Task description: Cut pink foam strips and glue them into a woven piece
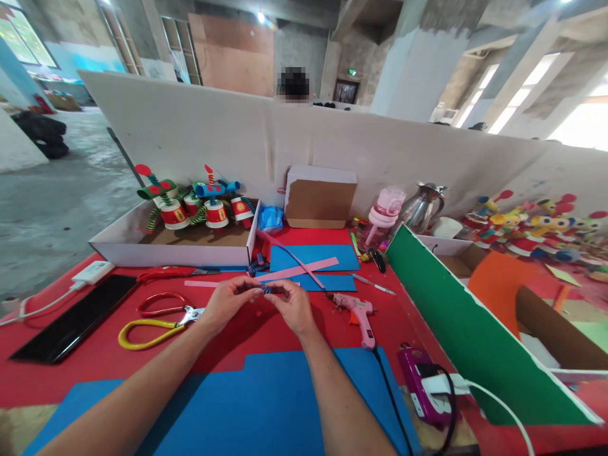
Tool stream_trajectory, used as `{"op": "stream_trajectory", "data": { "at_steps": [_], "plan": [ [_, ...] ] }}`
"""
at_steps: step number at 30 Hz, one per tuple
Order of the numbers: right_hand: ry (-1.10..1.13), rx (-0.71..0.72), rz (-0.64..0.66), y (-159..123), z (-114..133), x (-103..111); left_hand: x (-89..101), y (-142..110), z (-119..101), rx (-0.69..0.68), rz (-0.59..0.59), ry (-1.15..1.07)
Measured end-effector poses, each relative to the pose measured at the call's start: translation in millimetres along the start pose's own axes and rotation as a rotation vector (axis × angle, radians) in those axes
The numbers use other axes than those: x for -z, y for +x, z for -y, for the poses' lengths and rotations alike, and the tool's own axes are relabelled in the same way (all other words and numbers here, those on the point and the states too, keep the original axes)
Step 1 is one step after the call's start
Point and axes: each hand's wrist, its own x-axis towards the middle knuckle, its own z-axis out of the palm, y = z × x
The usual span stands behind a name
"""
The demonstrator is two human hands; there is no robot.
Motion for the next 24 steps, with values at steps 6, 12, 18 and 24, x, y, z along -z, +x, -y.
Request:
{"op": "stream_trajectory", "data": {
  "at_steps": [6,12,18,24],
  "plan": [
    [-0.073,0.072,-0.091,1,1,5,3.9,4,2,-0.014,-0.051,-0.026],
    [0.096,-0.001,-0.094,2,1,4,4.7,4,4,-0.022,-0.091,-0.008],
    [0.398,-0.272,-0.007,0,-2,2,1.2,-1,5,-0.228,-0.089,0.169],
    [0.442,-0.349,0.051,-3,-3,-2,-3.8,-7,-2,-0.376,-0.004,0.255]
  ]
}}
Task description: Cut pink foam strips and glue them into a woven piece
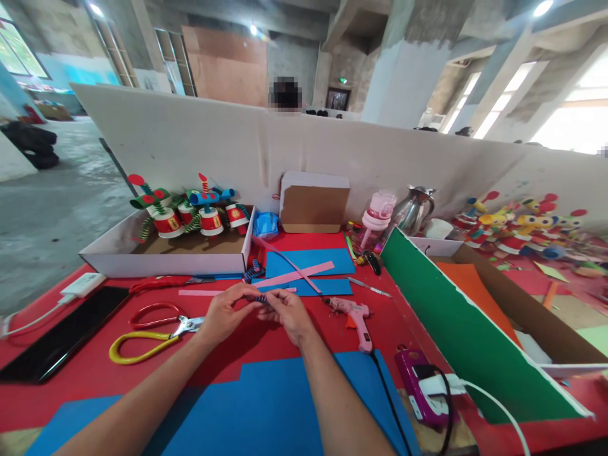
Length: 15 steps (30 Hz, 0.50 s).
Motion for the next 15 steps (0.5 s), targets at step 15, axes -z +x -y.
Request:
{"op": "stream_trajectory", "data": {
  "at_steps": [15],
  "plan": [
    [-0.484,0.357,-0.066,-1.7,5.7,-2.1,-3.3,2.5,2.6,0.374,0.051,-0.307]
  ]
}}
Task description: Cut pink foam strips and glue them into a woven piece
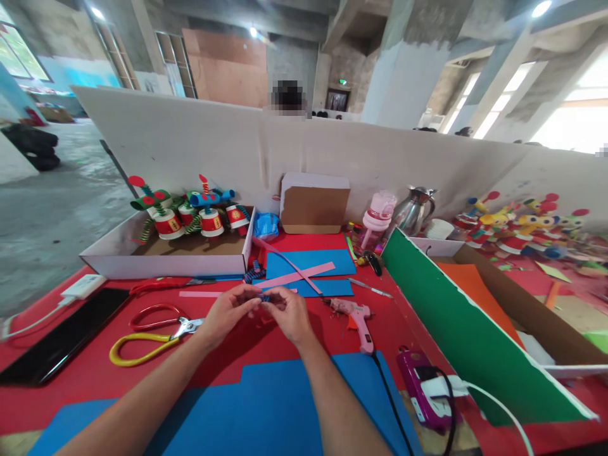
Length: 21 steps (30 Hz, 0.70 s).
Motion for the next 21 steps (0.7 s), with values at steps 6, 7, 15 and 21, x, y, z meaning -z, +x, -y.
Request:
{"op": "stream_trajectory", "data": {
  "at_steps": [6,7,15,21],
  "plan": [
    [0.041,0.057,0.083,-2,2,0,-0.1,-1,-3,0.018,-0.011,-0.046],
    [0.025,0.073,0.086,-2,2,0,0.3,-1,-4,0.026,-0.019,-0.065],
    [-0.036,0.037,0.011,-1,-2,-1,2.7,0,-8,0.064,-0.041,-0.088],
    [0.111,-0.047,-0.020,-3,8,-9,2.3,1,-1,0.058,-0.026,-0.211]
  ]
}}
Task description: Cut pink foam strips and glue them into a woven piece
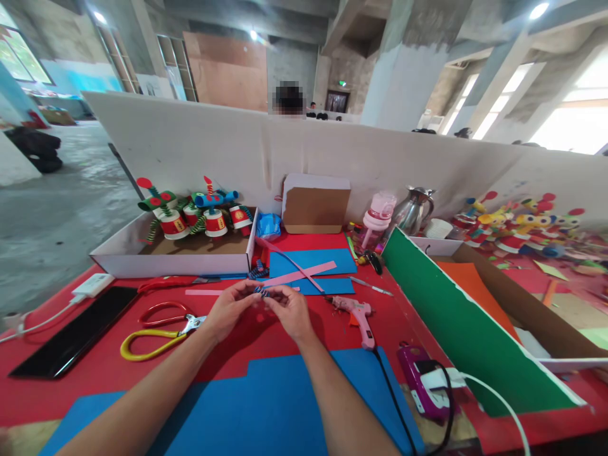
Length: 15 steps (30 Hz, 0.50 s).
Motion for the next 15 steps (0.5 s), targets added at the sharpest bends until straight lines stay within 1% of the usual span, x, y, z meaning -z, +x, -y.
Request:
{"op": "stream_trajectory", "data": {
  "at_steps": [5,8,10,11,13,14,15],
  "plan": [
    [0.099,-0.022,0.015,-1,0,-8,-2.3,-1,4,-0.007,0.010,-0.110],
    [0.162,-0.059,-0.003,-1,-4,-13,-2.9,0,2,-0.015,-0.021,-0.107],
    [0.148,-0.083,-0.026,-3,-3,-12,-2.0,0,0,-0.019,-0.049,-0.083],
    [0.101,-0.084,-0.038,-6,-1,-9,-1.3,0,-1,-0.021,-0.060,-0.063],
    [-0.119,-0.042,-0.104,-15,9,5,0.3,0,-3,-0.027,-0.076,-0.022],
    [-0.266,-0.007,-0.158,-22,15,16,0.9,0,-2,-0.031,-0.081,-0.007],
    [-0.462,0.046,-0.254,-30,21,29,1.4,0,-2,-0.035,-0.083,0.000]
  ]
}}
